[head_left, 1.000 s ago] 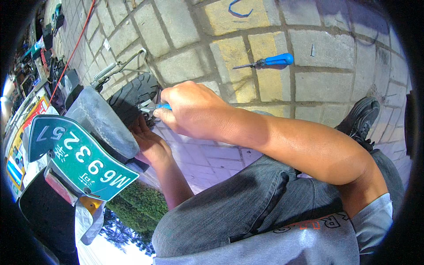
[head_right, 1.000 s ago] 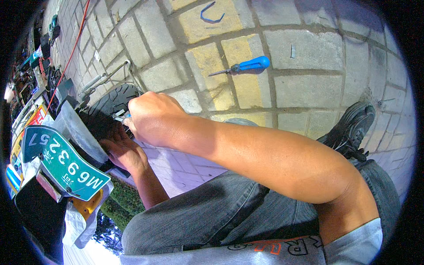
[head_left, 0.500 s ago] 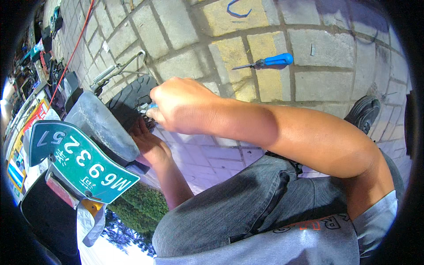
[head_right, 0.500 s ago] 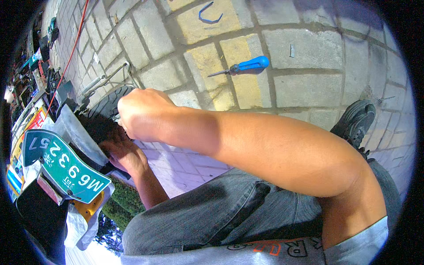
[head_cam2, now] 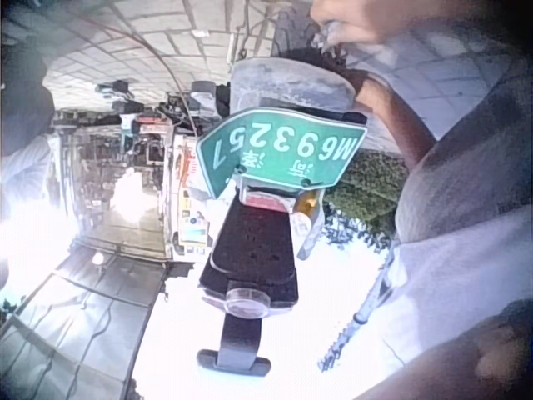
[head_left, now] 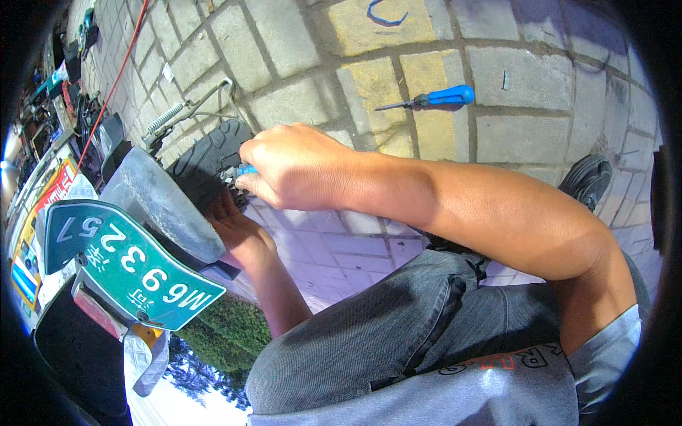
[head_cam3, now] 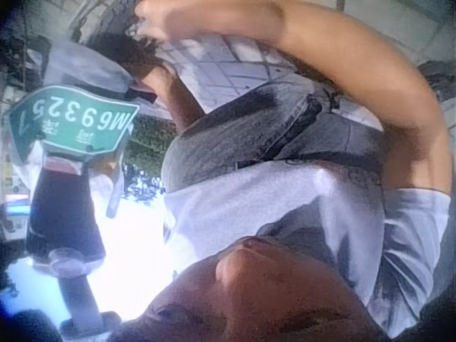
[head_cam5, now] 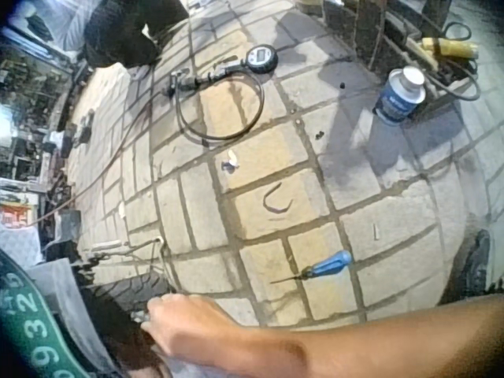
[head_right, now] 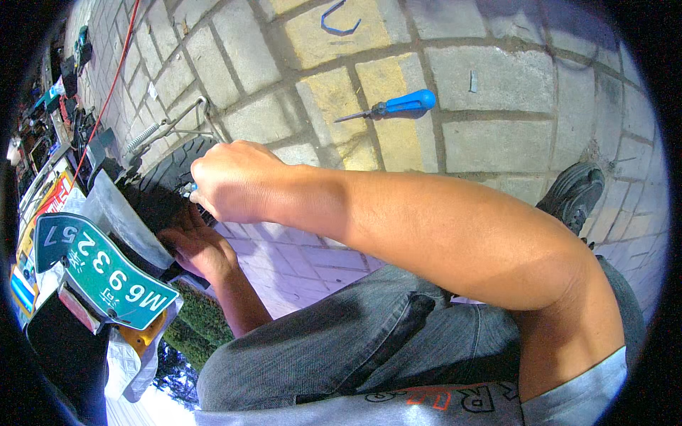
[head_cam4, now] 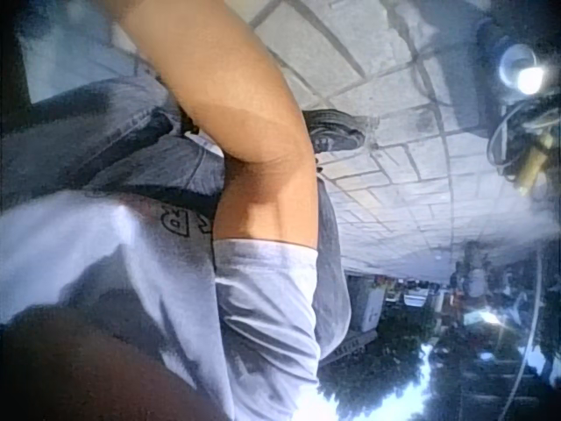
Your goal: The person sits on the ground and uses a screwdriver to remove a small metal object from a scooter tire. They then use a can of lubricant and a metal tool to clean and adjust the tire valve area before reinserting the screwdriver to finish the repair.
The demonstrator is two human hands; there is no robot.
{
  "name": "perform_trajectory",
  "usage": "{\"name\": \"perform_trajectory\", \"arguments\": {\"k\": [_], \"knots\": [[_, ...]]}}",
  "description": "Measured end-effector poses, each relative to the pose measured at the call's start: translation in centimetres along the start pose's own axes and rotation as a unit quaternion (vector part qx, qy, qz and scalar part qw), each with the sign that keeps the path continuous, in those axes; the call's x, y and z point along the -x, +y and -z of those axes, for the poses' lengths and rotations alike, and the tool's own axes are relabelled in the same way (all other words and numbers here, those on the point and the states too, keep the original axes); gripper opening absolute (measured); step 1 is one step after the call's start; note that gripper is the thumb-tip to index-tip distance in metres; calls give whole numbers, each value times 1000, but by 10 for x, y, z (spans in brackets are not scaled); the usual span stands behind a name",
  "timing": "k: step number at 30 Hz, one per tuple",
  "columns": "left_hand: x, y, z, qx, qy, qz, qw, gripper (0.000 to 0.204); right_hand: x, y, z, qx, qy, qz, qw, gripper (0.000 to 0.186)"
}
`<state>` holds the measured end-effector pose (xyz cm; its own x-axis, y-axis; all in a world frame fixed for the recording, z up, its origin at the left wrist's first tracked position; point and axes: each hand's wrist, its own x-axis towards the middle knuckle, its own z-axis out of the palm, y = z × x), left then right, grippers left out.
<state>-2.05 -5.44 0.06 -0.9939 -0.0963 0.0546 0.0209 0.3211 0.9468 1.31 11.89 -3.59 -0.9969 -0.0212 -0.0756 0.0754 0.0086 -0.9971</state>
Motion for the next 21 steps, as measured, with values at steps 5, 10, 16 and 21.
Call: {"name": "perform_trajectory", "arguments": {"k": [5,10,16,21], "knots": [[0,1,-1,6,9,2,1000,45,-4,3,0,7,-5,24,1000,32],[0,0,2,16,-17,0,1000,45,-4,6,-3,-12,22,41,999,31],[3,-4,6,26,-17,3,1000,42,0,-4,11,-10,-45,-32,998,34],[8,0,-18,-74,61,-30,995,44,31,-2,24,-8,-47,-78,996,29]]}}
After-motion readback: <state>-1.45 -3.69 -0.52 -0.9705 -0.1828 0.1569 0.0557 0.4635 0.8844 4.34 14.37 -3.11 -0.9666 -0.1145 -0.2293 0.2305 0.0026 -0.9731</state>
